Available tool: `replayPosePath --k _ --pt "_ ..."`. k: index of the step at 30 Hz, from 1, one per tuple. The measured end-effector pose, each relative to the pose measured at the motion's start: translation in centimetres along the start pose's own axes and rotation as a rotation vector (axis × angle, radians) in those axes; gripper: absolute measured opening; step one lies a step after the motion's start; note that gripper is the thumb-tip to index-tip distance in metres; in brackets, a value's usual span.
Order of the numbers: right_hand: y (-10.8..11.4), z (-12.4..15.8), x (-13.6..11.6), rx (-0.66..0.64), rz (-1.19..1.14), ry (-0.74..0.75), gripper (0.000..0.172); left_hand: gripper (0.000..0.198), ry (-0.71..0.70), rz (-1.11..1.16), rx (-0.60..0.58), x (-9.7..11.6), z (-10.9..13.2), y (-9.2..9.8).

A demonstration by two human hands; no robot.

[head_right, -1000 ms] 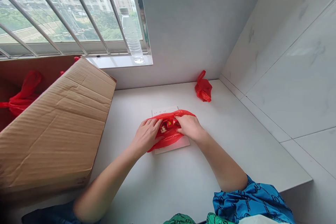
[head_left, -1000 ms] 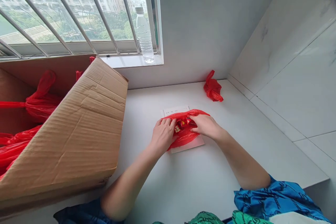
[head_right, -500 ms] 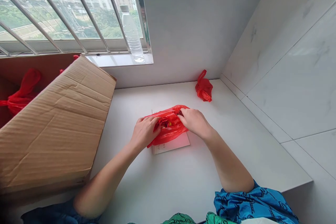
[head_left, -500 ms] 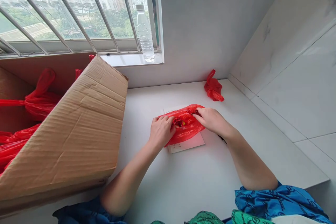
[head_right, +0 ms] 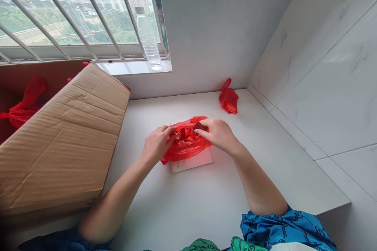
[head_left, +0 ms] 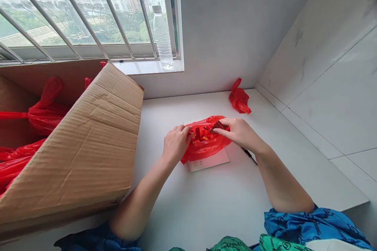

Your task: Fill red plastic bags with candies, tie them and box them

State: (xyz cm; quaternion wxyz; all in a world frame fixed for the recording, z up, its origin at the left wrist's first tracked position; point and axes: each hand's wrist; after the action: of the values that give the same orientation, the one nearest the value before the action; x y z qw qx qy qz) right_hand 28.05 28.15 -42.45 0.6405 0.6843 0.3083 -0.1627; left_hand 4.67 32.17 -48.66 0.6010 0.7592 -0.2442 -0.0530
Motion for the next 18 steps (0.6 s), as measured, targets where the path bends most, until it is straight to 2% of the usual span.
replayPosePath --k 4,8,10,14,18 --pt "0.0 -0.3 0.0 -0.069 -0.31 -0.069 0.038 0.029 -0.07 0.273 0.121 1.1 0.3 1.4" --pt "-0.1 -0.5 -0.6 -0.23 -0.601 -0.019 0.043 0.025 -0.094 0.607 0.088 2.3 0.6 2.8" --pt "-0.4 -0.5 -0.7 -0.244 -0.639 -0.011 0.046 0.023 -0.061 0.787 0.027 2.5 0.6 3.1" --pt "-0.7 -0.6 -0.4 -0.18 -0.59 -0.008 0.052 0.026 0.067 1.128 -0.094 2.2 0.6 3.3" --pt "-0.6 -0.4 -0.3 -0.208 -0.513 0.002 0.05 0.028 0.084 1.197 -0.112 1.8 0.5 3.4"
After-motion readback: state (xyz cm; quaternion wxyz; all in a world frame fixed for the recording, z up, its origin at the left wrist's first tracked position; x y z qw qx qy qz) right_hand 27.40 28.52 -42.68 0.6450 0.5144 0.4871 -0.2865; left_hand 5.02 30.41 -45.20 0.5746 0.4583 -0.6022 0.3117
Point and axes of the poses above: each hand's wrist, its own z-axis away from the middle knuckle, its own y-axis out of the back of the hand, x = y × z
